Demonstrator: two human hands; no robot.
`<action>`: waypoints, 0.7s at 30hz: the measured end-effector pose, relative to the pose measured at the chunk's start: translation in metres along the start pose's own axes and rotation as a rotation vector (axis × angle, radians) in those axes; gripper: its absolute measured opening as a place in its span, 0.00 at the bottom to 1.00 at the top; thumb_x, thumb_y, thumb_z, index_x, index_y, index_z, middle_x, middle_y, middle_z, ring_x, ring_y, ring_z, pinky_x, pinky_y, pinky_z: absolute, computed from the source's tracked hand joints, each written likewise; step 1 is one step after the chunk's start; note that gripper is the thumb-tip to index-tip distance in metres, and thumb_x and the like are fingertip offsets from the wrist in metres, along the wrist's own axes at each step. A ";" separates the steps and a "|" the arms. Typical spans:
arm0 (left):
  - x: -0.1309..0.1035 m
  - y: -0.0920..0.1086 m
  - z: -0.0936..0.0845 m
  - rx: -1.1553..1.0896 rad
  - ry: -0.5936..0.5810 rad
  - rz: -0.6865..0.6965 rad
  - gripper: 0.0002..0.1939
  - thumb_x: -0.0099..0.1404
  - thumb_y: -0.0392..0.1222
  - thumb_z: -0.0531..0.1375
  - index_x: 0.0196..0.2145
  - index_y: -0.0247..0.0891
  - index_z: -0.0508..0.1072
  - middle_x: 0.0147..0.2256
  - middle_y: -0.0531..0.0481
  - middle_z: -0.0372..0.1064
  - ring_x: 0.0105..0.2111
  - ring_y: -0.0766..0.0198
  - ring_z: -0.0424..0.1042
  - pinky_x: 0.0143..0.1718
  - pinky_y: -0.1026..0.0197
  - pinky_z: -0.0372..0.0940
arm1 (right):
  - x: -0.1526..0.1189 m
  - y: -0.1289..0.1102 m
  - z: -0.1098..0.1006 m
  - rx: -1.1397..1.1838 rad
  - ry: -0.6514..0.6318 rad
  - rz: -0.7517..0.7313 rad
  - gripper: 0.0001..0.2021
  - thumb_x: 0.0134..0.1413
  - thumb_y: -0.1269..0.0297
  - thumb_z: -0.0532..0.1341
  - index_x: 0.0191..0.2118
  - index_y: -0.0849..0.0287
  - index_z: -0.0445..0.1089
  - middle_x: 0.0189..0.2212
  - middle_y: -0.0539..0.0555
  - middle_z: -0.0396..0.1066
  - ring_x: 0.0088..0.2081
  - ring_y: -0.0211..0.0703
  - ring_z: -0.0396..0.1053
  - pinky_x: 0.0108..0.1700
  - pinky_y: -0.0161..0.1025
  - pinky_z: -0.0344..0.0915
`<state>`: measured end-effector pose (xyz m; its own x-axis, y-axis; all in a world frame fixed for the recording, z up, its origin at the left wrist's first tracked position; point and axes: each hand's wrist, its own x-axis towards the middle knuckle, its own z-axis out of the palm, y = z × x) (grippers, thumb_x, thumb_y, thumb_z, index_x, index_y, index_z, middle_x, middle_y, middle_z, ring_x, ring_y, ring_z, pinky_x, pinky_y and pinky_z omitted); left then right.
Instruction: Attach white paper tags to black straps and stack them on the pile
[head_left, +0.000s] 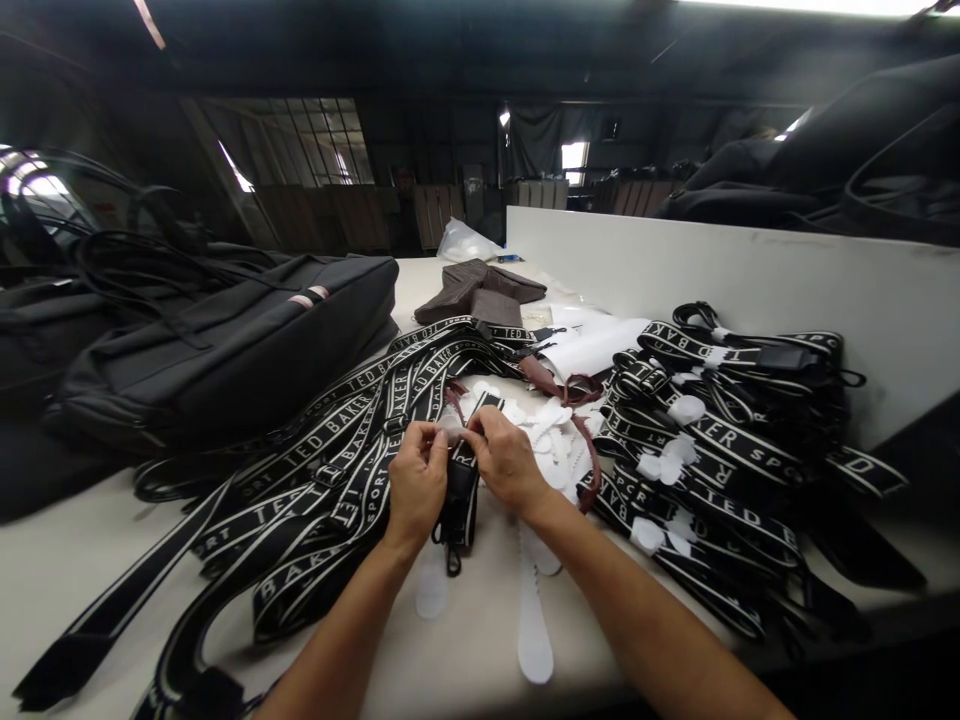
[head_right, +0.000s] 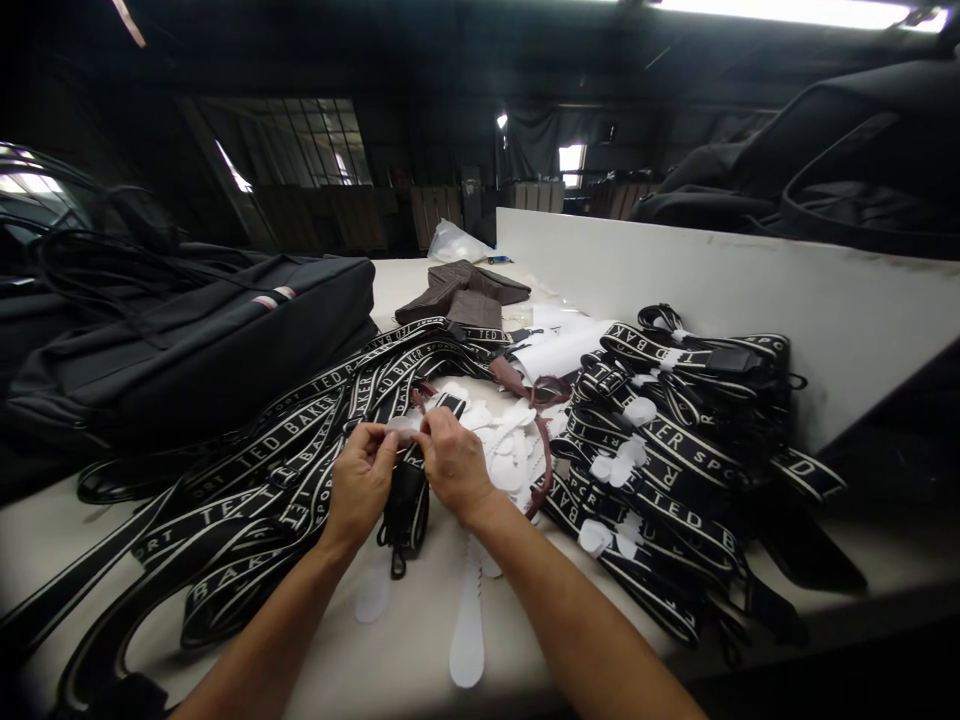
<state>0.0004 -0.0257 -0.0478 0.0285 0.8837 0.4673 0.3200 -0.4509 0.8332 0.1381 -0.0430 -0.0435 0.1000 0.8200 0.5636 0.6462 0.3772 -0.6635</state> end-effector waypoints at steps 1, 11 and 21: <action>0.000 0.000 0.000 -0.001 0.007 -0.005 0.11 0.67 0.50 0.57 0.35 0.39 0.68 0.31 0.50 0.70 0.30 0.61 0.70 0.34 0.62 0.63 | 0.001 0.000 0.000 0.059 -0.002 0.007 0.06 0.62 0.67 0.58 0.33 0.57 0.63 0.30 0.51 0.67 0.32 0.42 0.65 0.37 0.37 0.60; -0.009 0.008 0.001 -0.064 0.004 -0.014 0.10 0.67 0.49 0.56 0.34 0.39 0.68 0.29 0.52 0.67 0.28 0.64 0.66 0.31 0.64 0.61 | 0.001 -0.005 -0.001 0.599 -0.157 0.175 0.08 0.58 0.61 0.59 0.33 0.58 0.62 0.51 0.55 0.68 0.21 0.30 0.62 0.26 0.34 0.63; -0.003 0.005 0.000 -0.301 -0.055 -0.145 0.15 0.62 0.53 0.63 0.35 0.36 0.73 0.27 0.53 0.66 0.26 0.67 0.64 0.29 0.66 0.60 | 0.000 0.007 0.010 0.811 -0.076 0.241 0.18 0.52 0.48 0.63 0.31 0.58 0.61 0.41 0.53 0.70 0.24 0.33 0.59 0.21 0.31 0.56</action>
<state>0.0021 -0.0312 -0.0448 0.0572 0.9432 0.3272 0.0304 -0.3292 0.9438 0.1346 -0.0362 -0.0531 0.0954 0.9334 0.3459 -0.1312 0.3563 -0.9251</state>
